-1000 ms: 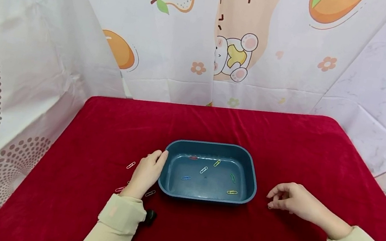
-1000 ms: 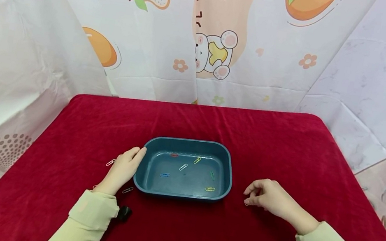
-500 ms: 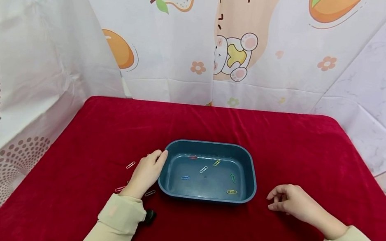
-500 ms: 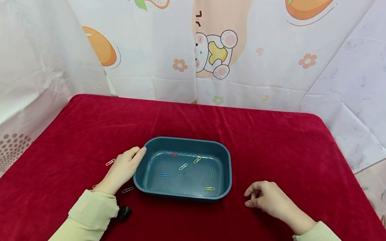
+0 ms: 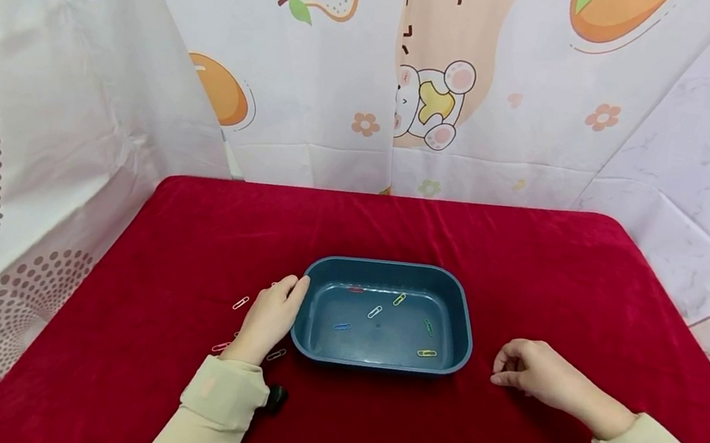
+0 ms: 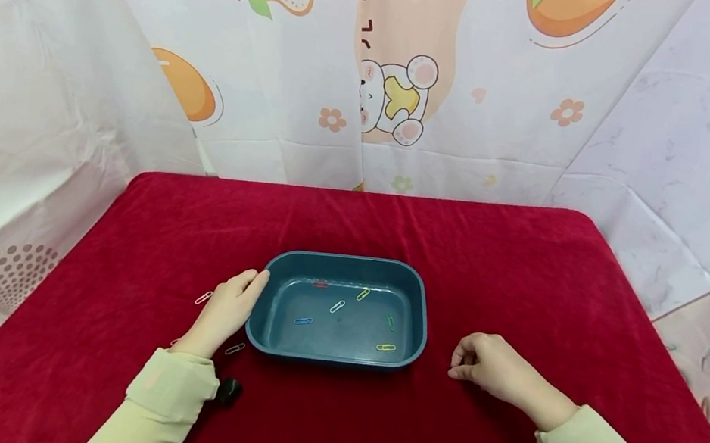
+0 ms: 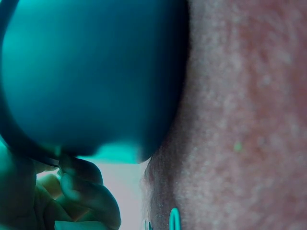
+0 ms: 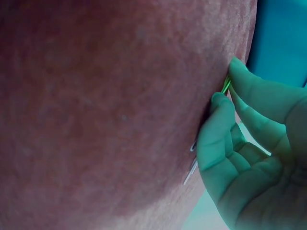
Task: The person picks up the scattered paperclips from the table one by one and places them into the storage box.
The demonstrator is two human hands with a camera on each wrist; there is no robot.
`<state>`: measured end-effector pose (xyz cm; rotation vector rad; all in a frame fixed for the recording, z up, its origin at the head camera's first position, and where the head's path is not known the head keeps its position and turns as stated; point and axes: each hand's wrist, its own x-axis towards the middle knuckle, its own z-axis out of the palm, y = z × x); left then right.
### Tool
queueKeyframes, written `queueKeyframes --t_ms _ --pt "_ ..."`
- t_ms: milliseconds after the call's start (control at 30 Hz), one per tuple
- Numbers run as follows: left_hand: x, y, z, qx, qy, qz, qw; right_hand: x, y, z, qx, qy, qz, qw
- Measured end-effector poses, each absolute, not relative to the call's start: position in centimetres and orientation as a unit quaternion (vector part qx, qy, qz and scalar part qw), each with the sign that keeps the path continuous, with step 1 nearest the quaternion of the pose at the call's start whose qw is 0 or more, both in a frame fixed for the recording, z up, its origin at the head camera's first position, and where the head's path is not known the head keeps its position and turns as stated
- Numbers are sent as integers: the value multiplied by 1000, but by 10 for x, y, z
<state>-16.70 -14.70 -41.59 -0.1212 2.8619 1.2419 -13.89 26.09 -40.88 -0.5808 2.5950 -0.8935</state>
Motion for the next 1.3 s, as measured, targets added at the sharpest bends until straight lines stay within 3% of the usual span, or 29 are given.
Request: queueKeyframes --t_ms 500,1300 --pt "-166 -147 -414 -37 917 396 7 -141 261 -411 -247 923 -270 121" --pt "-166 -147 -414 -38 917 397 9 -142 260 -408 -270 915 -271 131"
